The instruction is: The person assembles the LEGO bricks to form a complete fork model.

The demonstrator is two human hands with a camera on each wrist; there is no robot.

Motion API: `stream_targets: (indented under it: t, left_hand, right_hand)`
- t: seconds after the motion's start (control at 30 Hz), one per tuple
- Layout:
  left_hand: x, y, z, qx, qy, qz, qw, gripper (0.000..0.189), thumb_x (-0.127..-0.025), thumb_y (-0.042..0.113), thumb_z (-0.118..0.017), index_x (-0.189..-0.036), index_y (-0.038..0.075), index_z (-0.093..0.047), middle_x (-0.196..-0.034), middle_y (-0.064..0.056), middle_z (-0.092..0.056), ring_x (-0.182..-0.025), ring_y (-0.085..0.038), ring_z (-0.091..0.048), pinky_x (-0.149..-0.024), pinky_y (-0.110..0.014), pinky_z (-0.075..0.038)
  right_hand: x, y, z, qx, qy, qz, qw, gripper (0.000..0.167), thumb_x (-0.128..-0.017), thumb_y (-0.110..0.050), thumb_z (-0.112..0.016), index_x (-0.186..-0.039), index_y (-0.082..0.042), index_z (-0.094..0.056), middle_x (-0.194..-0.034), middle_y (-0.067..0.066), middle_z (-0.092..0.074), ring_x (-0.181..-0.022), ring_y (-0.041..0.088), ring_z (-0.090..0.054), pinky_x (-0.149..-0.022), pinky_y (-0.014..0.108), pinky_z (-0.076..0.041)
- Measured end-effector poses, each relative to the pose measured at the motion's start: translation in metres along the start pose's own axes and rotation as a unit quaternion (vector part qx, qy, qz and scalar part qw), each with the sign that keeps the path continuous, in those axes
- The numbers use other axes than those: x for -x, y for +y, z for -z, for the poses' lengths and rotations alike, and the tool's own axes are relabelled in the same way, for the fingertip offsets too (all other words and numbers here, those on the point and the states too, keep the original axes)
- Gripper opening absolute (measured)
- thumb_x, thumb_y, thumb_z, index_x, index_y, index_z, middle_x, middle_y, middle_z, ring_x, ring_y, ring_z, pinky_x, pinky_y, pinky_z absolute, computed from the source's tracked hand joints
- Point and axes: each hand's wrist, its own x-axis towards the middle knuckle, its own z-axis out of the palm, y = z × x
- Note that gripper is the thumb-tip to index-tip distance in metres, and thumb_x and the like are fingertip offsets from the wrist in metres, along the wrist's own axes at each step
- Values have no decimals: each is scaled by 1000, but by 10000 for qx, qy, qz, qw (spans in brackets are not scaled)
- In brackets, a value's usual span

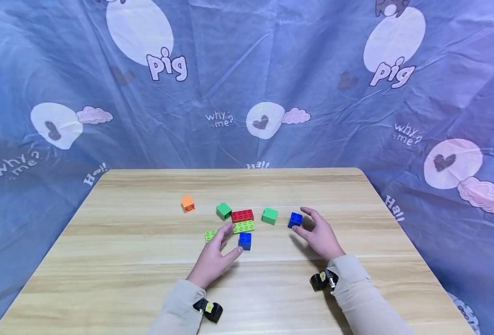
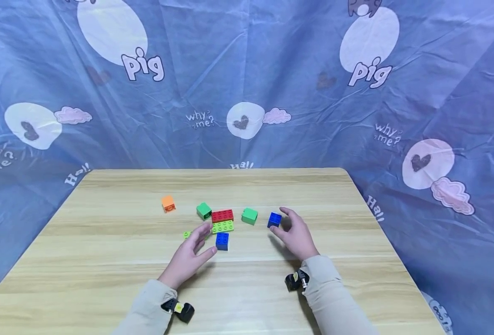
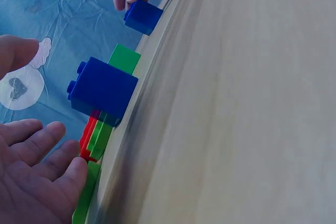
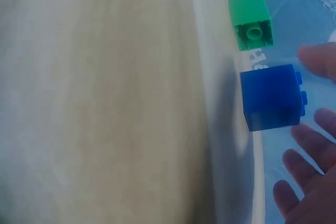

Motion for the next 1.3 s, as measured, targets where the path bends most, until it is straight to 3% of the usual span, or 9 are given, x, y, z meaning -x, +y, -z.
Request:
stream_targets:
  t: [0.2,0.33,0.63,0.87,1.07,1.3]
  left_hand:
    - [-5,-4,-6,27,-61,-106,9999,75,-93,23,-73,-153,-1,-33,-153,-17,-43,-139,-34,-44,-112,-47,-37]
    - [-8,-5,-11,-42,-92,-4,9999,73,-92,24,-74,-151,0,-36,-150,-15,-48,-134,-32,-50,-107,-49,-43]
    - [-17,-9,-14,-555,-163,194,9981,63,-91,22,-75,-146,7,-47,-144,-11,-56,-131,-28,-53,-103,-46,-46]
    - [-18,-12,-12,-956,-36,181,9953,49,-91,17,-73,-137,12,-58,-130,-9,-65,-106,-21,-61,-92,-39,-50]
    - [-17,-12,-11,-1003,14,202,9948,44,-90,17,-74,-132,13,-61,-124,-6,-67,-97,-15,-60,-87,-34,-50]
    - [-18,-10,-9,-1037,-44,253,9943,45,-90,17,-75,-133,13,-61,-126,-6,-66,-98,-16,-59,-87,-36,-49]
  right_hand:
    - [-3,5,-3,-317,66,-70,9995,66,-92,-25,-75,-146,-4,-46,-148,23,-47,-133,44,-47,-110,57,-36]
    - [-6,4,-6,-400,50,-174,9990,65,-91,-22,-75,-145,-1,-47,-140,24,-55,-126,41,-55,-106,53,-43]
    - [-11,4,-15,-353,229,-372,9984,55,-91,-12,-72,-140,1,-52,-131,26,-60,-120,40,-58,-105,52,-43]
    - [-7,6,-21,-716,432,-474,9954,49,-91,-10,-72,-137,-1,-56,-131,24,-61,-123,38,-56,-107,49,-41]
    - [-3,1,-28,-1135,609,-566,9900,48,-90,-11,-74,-135,-4,-59,-122,19,-66,-112,30,-62,-98,37,-46]
    - [-2,-10,-38,-1567,449,-487,9854,47,-89,-10,-76,-133,-6,-61,-121,17,-67,-111,27,-63,-90,20,-47]
